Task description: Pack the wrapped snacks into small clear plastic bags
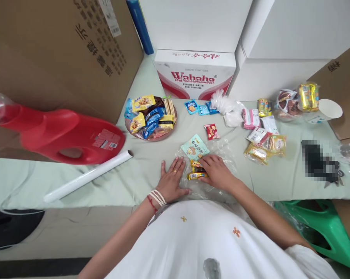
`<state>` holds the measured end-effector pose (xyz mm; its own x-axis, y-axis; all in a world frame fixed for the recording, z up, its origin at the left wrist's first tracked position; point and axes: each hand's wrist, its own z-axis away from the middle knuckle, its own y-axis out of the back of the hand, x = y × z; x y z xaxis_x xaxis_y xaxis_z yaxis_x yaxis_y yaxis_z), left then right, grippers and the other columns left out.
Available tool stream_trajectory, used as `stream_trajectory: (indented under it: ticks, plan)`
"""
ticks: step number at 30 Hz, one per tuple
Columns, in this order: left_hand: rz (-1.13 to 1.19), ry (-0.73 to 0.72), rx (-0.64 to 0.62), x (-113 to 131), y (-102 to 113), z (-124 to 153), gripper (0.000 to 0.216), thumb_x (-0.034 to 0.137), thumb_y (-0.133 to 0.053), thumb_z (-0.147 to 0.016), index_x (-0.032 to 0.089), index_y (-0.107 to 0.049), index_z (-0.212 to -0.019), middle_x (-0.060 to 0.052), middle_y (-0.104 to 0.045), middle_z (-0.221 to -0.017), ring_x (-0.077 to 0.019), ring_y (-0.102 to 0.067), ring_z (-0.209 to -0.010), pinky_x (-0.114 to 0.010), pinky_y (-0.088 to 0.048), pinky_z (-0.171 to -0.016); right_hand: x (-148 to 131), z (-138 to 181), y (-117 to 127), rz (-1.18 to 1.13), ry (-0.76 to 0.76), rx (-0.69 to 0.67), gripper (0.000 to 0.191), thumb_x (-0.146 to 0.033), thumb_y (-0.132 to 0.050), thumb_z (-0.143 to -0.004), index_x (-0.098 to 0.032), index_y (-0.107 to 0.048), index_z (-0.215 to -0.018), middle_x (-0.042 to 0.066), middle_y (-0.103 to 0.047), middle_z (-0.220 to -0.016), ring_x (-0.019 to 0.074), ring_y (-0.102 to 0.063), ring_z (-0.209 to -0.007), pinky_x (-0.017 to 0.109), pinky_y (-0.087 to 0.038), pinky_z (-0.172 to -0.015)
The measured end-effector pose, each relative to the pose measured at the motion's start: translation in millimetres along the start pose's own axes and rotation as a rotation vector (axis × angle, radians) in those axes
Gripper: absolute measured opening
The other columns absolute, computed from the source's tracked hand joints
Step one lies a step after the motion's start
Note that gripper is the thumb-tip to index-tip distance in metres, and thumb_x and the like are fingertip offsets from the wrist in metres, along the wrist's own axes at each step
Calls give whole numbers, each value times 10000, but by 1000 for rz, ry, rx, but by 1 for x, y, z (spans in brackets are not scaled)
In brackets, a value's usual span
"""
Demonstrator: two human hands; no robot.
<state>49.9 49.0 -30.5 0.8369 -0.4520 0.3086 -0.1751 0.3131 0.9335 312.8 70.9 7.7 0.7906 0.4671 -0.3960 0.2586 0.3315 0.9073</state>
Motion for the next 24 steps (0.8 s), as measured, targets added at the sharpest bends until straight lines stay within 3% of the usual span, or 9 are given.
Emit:
stream_trajectory:
  ticks: [4,8,12,14,17,19,22,24]
  plan:
    - [21,-6,-24,-3,0,1,1150,627,-752,-750,145,-220,-1649,-239,-227,-1700,-437,-239,-1570,-755,69,-1207,2,1,-7,5,71,15,684,-376,-733,-915,-141,-493,-1511,178,-581,-1452,362,-426,-1383,580,-315,-1173]
    - [59,-54,19,-10,1,12,1044,587,-723,-794,189,-262,-1642,-220,-226,-1706,-429,-223,-1578,-746,56,-1207,11,15,-7,-55,111,120,708,-410,-694,-935,-204,-430,-1559,172,-503,-1538,369,-380,-1449,660,-237,-1214]
    - [117,-173,125,-18,9,32,765,243,-556,-850,280,-385,-1595,-109,-284,-1711,-352,-167,-1610,-684,40,-1248,20,59,8,-247,191,237,575,-268,-574,-984,-254,-430,-1540,149,-493,-1529,310,-396,-1462,609,-316,-1214]
    - [160,-255,122,-22,12,40,823,125,-503,-765,306,-433,-1565,-62,-366,-1682,-317,-180,-1611,-664,51,-1262,24,89,12,-342,221,168,566,-189,-558,-958,-258,-458,-1511,141,-484,-1533,291,-394,-1474,558,-387,-1194]
    - [218,-318,65,-24,11,45,797,143,-541,-732,285,-500,-1516,-76,-407,-1661,-340,-199,-1604,-686,42,-1257,27,125,2,-338,182,12,553,-216,-638,-931,-246,-514,-1470,143,-461,-1570,307,-356,-1508,545,-417,-1187]
    - [242,-304,64,-24,7,43,621,203,-594,-795,288,-602,-1411,-87,-457,-1629,-355,-229,-1592,-694,0,-1256,29,136,-13,-294,131,35,413,-232,-658,-946,-243,-615,-1357,141,-516,-1529,316,-387,-1486,564,-425,-1174]
    - [289,-232,134,-23,1,35,226,258,-581,-932,289,-736,-1093,-60,-674,-1412,-308,-402,-1512,-645,-119,-1262,33,133,-26,-346,132,167,176,-221,-598,-995,-247,-708,-1130,120,-665,-1328,291,-539,-1336,541,-485,-1093]
    - [351,-166,198,-22,0,27,197,272,-534,-985,263,-729,-961,-49,-755,-1232,-274,-513,-1419,-602,-222,-1244,38,123,-20,-459,134,194,169,-235,-554,-1024,-250,-701,-1106,102,-718,-1173,254,-626,-1182,474,-525,-1017]
